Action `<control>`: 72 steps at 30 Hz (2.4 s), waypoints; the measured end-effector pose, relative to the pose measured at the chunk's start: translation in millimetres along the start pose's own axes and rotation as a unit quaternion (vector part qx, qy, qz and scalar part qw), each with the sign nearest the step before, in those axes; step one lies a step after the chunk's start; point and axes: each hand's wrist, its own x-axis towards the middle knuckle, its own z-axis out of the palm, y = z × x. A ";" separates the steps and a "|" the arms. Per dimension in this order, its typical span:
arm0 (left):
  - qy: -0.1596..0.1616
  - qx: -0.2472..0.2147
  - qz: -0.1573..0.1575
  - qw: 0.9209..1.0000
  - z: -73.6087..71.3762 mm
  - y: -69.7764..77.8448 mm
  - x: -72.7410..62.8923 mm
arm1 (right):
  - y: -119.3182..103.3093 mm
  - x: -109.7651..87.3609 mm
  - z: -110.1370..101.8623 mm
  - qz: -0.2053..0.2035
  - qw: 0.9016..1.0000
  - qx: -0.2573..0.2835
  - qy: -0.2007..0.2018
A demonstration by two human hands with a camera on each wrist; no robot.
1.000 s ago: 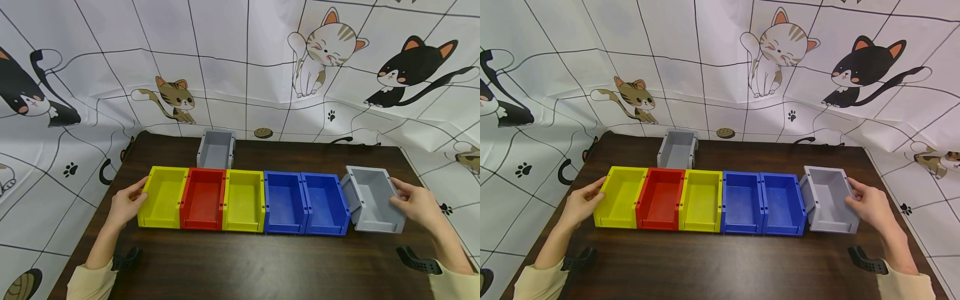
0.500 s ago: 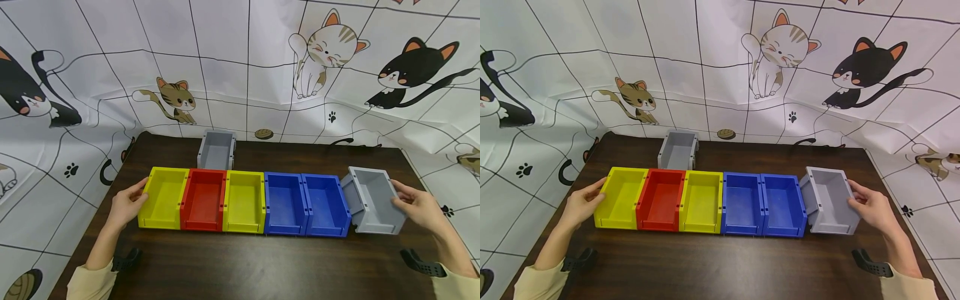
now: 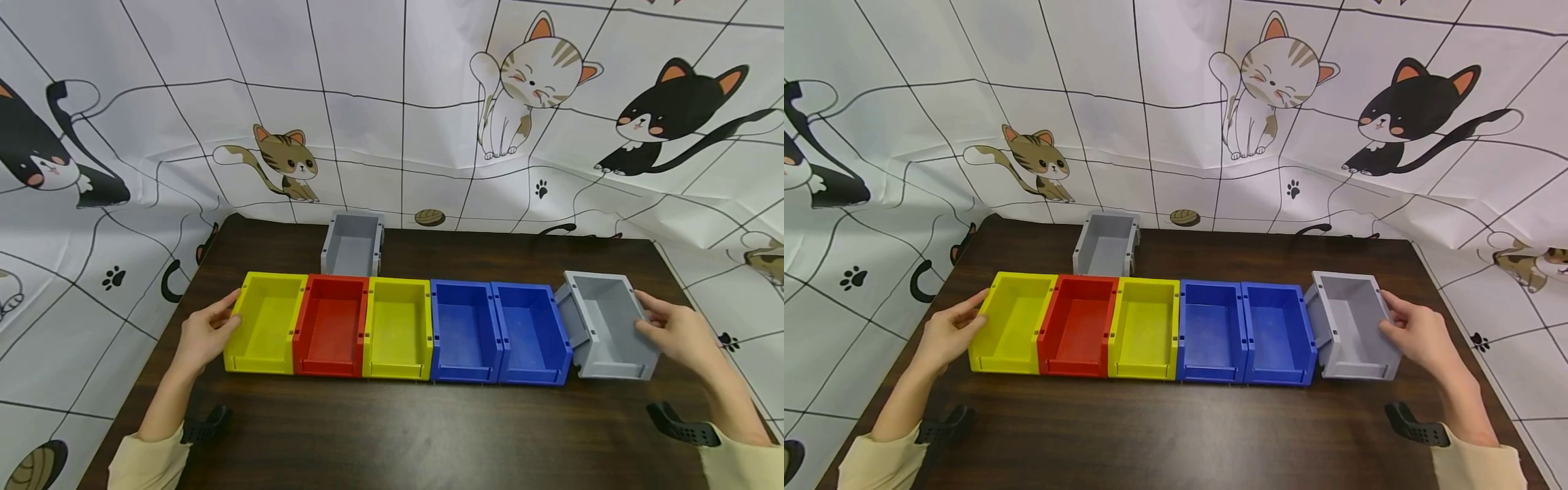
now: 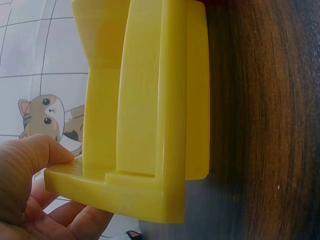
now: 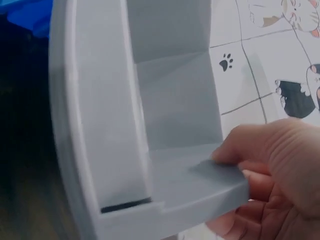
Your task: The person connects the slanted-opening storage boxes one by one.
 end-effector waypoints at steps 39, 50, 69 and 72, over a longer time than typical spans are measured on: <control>0.011 -0.001 0.021 1.000 1.2 -4.2 1.1 | -53.9 11.3 66.9 -0.166 0.976 -0.136 -0.024; 0.006 0.000 0.017 1.000 1.7 -2.7 -1.0 | -45.6 16.7 57.1 -0.151 0.983 -0.095 -0.034; -0.002 -0.006 0.002 1.000 -12.4 33.1 -11.5 | -41.5 14.1 79.4 -0.122 0.985 -0.104 -0.057; -0.014 -0.026 -0.007 1.000 -24.7 59.1 -21.7 | -43.7 16.2 79.6 -0.123 0.985 -0.107 -0.059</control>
